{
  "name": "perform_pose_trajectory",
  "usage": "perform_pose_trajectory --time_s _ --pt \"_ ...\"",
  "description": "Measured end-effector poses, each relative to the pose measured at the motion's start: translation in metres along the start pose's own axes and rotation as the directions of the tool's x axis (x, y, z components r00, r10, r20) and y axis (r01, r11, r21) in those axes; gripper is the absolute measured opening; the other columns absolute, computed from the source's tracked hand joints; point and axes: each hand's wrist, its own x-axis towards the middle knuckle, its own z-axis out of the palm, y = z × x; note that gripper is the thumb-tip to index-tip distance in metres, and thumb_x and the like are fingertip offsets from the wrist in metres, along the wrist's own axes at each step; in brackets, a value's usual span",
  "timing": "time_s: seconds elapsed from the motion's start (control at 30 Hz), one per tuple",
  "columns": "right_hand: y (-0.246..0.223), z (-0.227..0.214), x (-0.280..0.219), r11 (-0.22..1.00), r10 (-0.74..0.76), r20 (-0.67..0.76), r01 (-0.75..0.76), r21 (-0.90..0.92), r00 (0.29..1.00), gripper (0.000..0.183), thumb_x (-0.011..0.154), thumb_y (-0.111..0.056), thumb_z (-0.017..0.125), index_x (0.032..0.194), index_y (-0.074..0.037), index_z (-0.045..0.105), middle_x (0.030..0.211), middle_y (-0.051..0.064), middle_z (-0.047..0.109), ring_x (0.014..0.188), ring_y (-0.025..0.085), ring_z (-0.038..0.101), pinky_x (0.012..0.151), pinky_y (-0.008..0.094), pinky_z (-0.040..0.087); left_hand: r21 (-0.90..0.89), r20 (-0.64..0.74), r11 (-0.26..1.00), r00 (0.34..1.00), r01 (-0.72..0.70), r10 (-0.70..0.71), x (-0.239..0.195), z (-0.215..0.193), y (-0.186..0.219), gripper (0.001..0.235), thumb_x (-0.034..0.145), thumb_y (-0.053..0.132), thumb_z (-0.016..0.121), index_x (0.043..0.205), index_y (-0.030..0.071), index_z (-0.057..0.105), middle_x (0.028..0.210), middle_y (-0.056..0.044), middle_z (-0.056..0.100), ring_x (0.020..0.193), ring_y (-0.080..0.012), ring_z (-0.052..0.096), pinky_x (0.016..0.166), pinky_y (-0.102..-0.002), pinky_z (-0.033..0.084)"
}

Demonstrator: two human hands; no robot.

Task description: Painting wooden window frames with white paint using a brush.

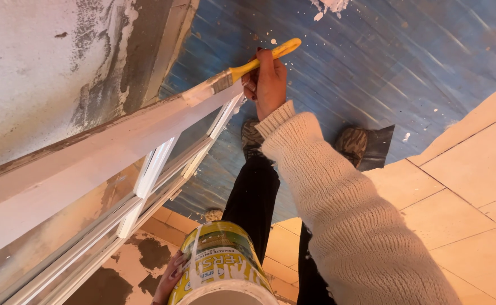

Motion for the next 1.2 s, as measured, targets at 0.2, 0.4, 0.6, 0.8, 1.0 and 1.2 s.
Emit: perform_pose_trajectory --time_s 0.2,0.4,0.6,0.8,1.0,1.2 --pt "0.001 -0.018 0.019 0.998 -0.043 -0.082 0.038 -0.054 0.996 0.02 0.092 -0.024 0.053 0.088 -0.004 0.056 0.051 0.009 0.052 0.036 0.011 0.031 0.034 0.026 0.023 0.088 -0.018 0.996 1.0 0.008 -0.007 0.0 -0.005 0.001 0.076 0.083 0.007 0.068 0.154 0.006 0.039 0.165 -0.01 0.037 0.15 -0.0292 0.037 0.12 -0.045 0.033" --pt "-0.011 -0.034 0.034 0.964 -0.232 -0.076 0.219 -0.154 0.97 0.025 0.094 -0.023 0.052 0.085 -0.001 0.059 0.049 0.009 0.052 0.033 0.012 0.035 0.031 0.026 0.026 0.19 0.029 0.979 0.997 -0.078 0.074 0.002 -0.012 0.0 0.073 0.083 0.011 0.068 0.152 0.008 0.044 0.166 -0.008 0.034 0.154 -0.0281 0.029 0.121 -0.048 0.03" --pt "-0.012 -0.031 0.027 0.694 -0.621 0.214 0.656 -0.298 0.754 0.008 0.095 -0.007 0.05 0.096 -0.001 0.054 0.069 0.009 0.059 0.049 0.016 0.054 0.046 0.026 0.047 0.169 0.02 0.981 0.995 -0.099 0.097 0.002 -0.014 -0.001 0.069 0.085 0.006 0.067 0.15 0.003 0.045 0.165 -0.009 0.037 0.152 -0.0258 0.034 0.119 -0.042 0.034" --pt "-0.024 -0.003 -0.001 0.5 -0.652 0.475 0.806 -0.317 0.591 0.005 0.093 0.002 0.049 0.093 -0.002 0.052 0.067 0.007 0.057 0.048 0.015 0.055 0.047 0.024 0.047 0.141 -0.005 0.99 1.0 -0.021 0.022 -0.001 -0.015 0.007 0.07 0.086 0.005 0.063 0.152 0.005 0.042 0.166 -0.007 0.037 0.152 -0.0253 0.034 0.119 -0.043 0.033" --pt "-0.027 0.011 -0.013 0.808 -0.509 0.365 0.579 -0.111 0.779 0.01 0.096 -0.008 0.045 0.093 -0.004 0.053 0.068 0.008 0.057 0.045 0.014 0.049 0.044 0.023 0.039 0.171 0.03 0.978 0.993 -0.116 0.112 -0.001 -0.021 0.0 0.058 0.085 0.009 0.067 0.142 0.005 0.058 0.166 -0.009 0.036 0.154 -0.0275 0.03 0.118 -0.046 0.035" --pt "-0.015 -0.006 0.011 0.987 -0.151 0.153 0.143 0.068 0.977 0.026 0.095 -0.025 0.047 0.084 -0.004 0.058 0.05 0.01 0.053 0.034 0.011 0.025 0.034 0.026 0.022 0.18 0.09 0.956 0.972 -0.232 0.219 -0.002 -0.026 -0.007 0.053 0.088 0.009 0.065 0.14 0.001 0.06 0.165 -0.013 0.035 0.155 -0.0305 0.028 0.121 -0.045 0.03"
